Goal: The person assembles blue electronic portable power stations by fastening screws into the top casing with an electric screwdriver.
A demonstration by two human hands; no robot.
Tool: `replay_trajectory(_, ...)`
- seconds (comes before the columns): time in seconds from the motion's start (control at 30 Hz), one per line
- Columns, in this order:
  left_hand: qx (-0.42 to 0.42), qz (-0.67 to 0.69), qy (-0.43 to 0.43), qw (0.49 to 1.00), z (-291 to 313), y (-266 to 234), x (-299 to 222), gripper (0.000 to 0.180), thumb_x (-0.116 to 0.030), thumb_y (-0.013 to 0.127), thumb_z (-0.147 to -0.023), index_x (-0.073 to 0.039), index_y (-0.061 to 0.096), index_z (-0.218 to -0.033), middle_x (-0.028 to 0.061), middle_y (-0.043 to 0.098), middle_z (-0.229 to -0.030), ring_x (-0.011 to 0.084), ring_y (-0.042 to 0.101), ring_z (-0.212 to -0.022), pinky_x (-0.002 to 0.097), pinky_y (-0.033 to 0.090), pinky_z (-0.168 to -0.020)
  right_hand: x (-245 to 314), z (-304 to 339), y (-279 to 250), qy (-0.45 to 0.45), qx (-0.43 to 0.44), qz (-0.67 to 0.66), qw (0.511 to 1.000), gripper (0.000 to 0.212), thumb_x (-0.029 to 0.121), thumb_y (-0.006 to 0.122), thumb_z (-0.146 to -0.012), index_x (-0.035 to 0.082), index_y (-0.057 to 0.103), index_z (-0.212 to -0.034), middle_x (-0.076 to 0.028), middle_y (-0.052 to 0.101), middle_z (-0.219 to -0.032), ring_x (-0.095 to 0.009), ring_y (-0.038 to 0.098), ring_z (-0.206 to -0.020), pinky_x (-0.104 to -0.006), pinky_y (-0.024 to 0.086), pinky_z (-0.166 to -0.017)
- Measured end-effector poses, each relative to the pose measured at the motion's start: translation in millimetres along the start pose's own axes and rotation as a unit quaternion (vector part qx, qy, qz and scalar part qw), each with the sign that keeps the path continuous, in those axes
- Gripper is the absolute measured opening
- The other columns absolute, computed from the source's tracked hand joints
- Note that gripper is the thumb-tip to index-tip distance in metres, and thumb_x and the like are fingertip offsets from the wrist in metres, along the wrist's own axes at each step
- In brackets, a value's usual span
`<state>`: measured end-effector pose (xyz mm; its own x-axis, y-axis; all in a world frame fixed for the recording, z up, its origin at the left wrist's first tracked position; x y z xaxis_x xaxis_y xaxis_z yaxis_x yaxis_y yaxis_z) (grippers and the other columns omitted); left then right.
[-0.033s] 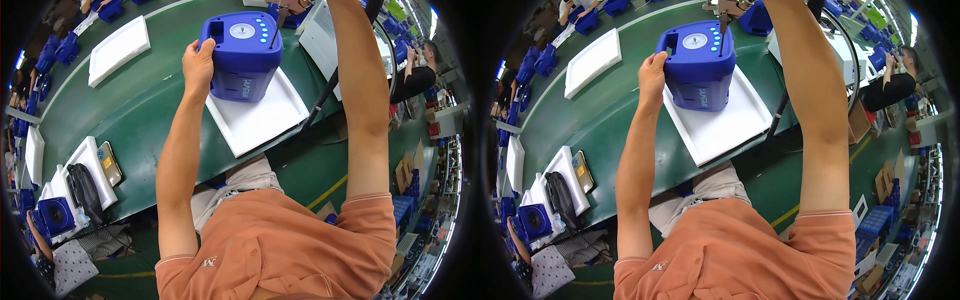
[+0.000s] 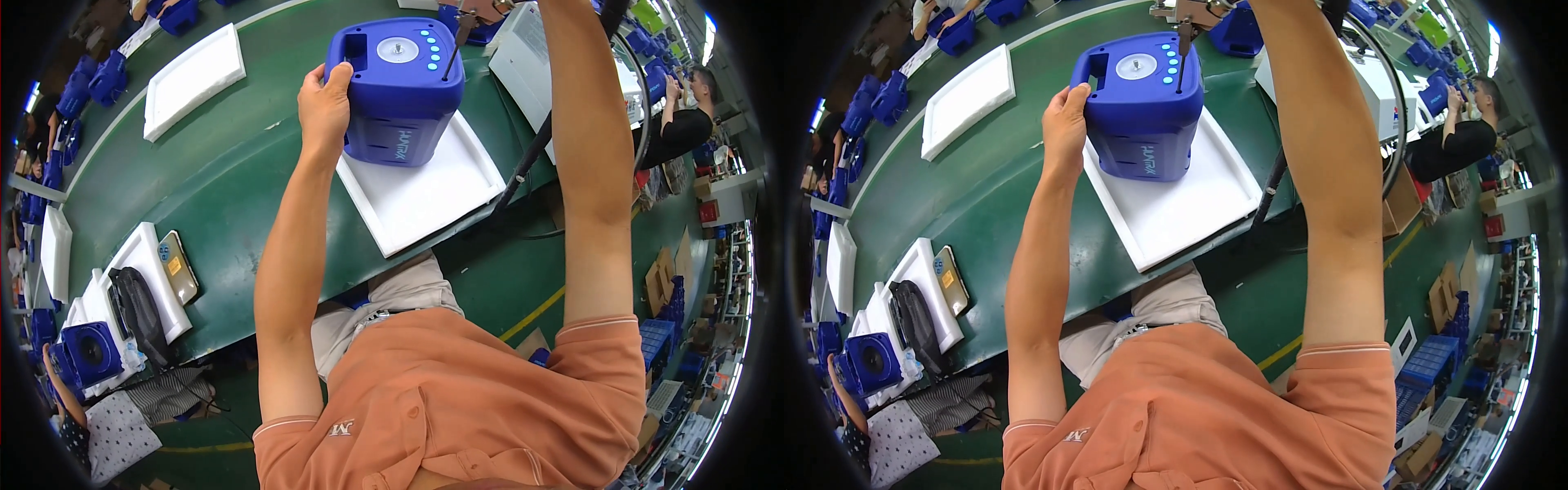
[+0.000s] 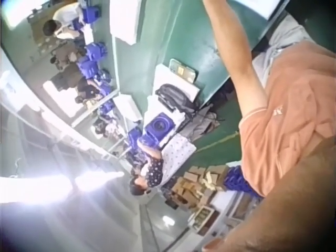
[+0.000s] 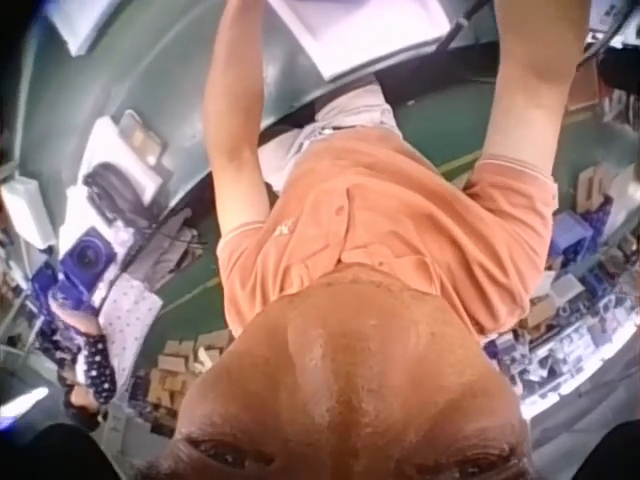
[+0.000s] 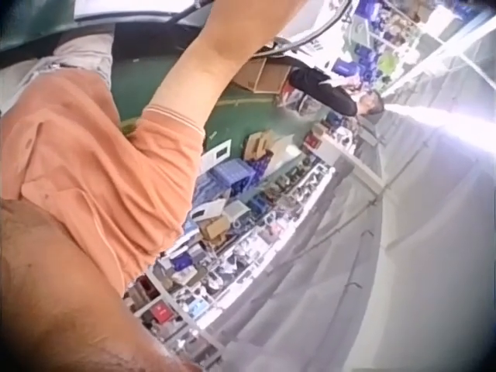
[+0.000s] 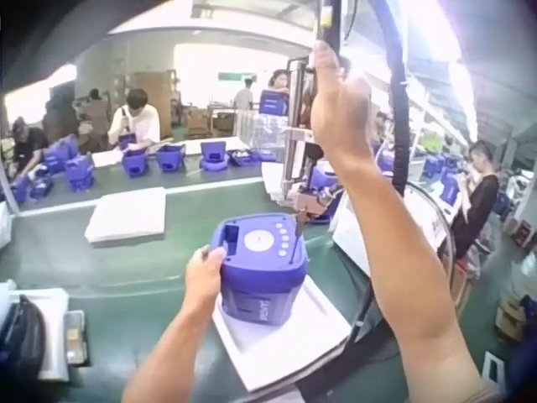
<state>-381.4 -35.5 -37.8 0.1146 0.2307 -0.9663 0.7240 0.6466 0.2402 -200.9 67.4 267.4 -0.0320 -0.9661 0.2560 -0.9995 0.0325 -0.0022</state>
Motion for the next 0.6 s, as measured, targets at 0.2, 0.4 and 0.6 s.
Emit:
replay_trajectory(0.2, -0.001, 0.022, -0.001, 1.000, 3, 5, -3, 0.063, -0.034, 0.071, -0.093, 0.011, 0.054, -0.134, 0.0163, 0.067, -0.115, 0.0188, 0.063, -0.105, 0.0307, 0.048, -0.097, 23, 28, -6, -0.035, -0.039, -0.089, 0.995, 0.047, 0.044, 0.060, -0.105, -0.002, 0.064, -0.099, 0.001, 0.055, -0.061, -0.008, 0.050, -0.049, -0.0265, 0.041, -0.045)
replay_trajectory(0.4, 0.012, 0.024, -0.030, 0.999, -3, 13, 0, 0.063, -0.029, 0.071, -0.093, 0.013, 0.052, -0.136, 0.0154, 0.067, -0.116, 0.0185, 0.063, -0.105, 0.0306, 0.048, -0.097, 6, 16, 18, 0.037, 0.008, -0.075, 0.997, 0.047, 0.045, 0.057, -0.106, -0.002, 0.063, -0.112, 0.000, 0.060, -0.062, -0.010, 0.053, -0.045, -0.0264, 0.044, -0.038)
replay_trajectory(0.6, 0.003, -0.023, -0.032, 0.999, 28, -50, -1, 0.057, -0.024, 0.068, -0.092, 0.010, 0.056, -0.135, 0.0137, 0.066, -0.118, 0.0176, 0.062, -0.106, 0.0319, 0.048, -0.096, -12, -61, -19, 0.158, -0.005, 0.023, 0.987, 0.057, 0.046, 0.054, -0.103, -0.006, 0.072, -0.091, -0.023, 0.073, -0.082, -0.027, 0.072, -0.064, -0.0425, 0.056, -0.060)
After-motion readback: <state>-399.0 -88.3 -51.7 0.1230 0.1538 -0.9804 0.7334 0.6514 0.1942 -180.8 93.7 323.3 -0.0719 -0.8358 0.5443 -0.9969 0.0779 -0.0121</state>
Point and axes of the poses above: each hand's wrist, its own z-axis away from the middle knuckle, its own y-axis out of the palm, x = y × z, the point moved 5 cm from there along -z, towards the middle knuckle
